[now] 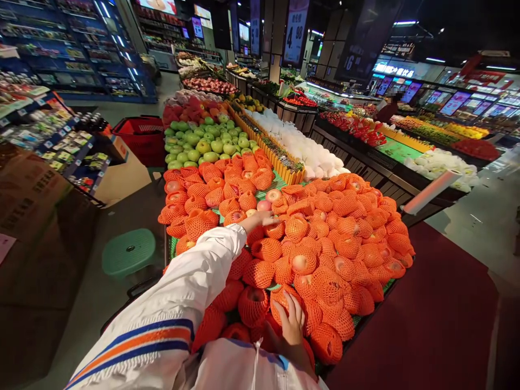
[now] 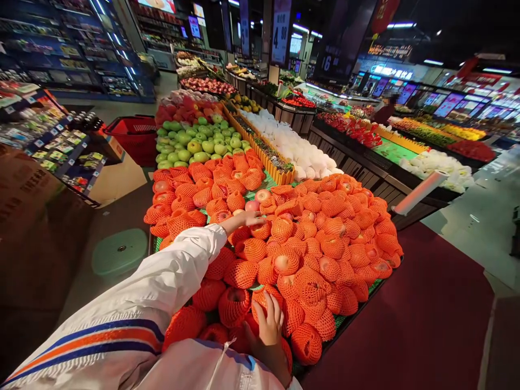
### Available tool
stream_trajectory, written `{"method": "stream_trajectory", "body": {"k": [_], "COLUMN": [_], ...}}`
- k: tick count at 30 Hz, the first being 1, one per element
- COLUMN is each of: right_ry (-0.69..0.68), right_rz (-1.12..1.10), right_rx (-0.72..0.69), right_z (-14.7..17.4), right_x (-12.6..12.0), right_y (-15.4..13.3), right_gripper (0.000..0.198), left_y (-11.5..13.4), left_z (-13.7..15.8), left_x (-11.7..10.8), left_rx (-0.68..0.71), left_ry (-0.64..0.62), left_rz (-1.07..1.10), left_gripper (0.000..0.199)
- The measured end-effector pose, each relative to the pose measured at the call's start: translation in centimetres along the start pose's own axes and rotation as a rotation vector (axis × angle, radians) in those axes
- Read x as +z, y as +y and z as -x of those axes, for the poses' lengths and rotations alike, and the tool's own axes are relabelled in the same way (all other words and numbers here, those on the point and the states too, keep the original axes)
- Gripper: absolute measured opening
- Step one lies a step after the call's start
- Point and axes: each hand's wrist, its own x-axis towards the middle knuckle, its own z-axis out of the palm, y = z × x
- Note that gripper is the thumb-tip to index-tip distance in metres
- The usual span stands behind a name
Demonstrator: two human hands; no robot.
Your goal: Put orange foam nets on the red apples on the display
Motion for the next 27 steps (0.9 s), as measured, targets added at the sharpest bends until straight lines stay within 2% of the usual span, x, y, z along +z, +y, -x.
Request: {"method": "stream_trajectory", "body": {"k": [2,5,7,11,14,16,20,23,27], "right_ry": [0.003,-0.01,-0.004,0.06,0.079,0.097,0.098,0.09,0.117], "right_rz": [0.006,0.008,-0.002,-0.022,-0.025,-0.032,0.001,0.041,0.038], "right_rx": [0.001,-0.009,-0.043,-0.057,-0.029,-0.013,-0.016,-0.022,-0.016], "right_z": [0.1,-0.1,-0.3,-0.3,0.1,0.5,0.9,0.8,0.4], "right_x": [0.1,-0.2,-0.5,-0.4,0.3,0.8,1.3,1.2,1.3], "right_y": [0.2,0.3,0.4,0.4,0.4,0.5,0.7,0.7,0.7], "right_gripper": [0.048,0.05,0.051,0.055,0.064,0.074,0.089,0.09,0.082], "left_y": [-0.7,-1.1,-1.1,-0.9,-0.9,-0.9,-1.1,-1.6,-1.8], "left_z": [-0.2,-1.1,-2.0,-4.3,-5.7,-6.1,-6.0,-5.2,-4.1], "left_x": [-0.4,-0.1,0.5,2.0,2.8,3.1,3.1,2.7,1.3], "left_rx": [-0.041,-0.128,-0.222,-0.367,-0.405,-0.422,-0.383,-0.311,-0.214], "left_ry": [0.028,0.135,0.173,0.124,0.083,0.082,0.106,0.134,0.233], "left_rz": [-0.011,-0.019,-0.018,0.0,0.013,0.03,0.118,0.253,0.54], "left_gripper": [0.052,0.049,0.058,0.091,0.1,0.091,0.058,0.044,0.041]}}
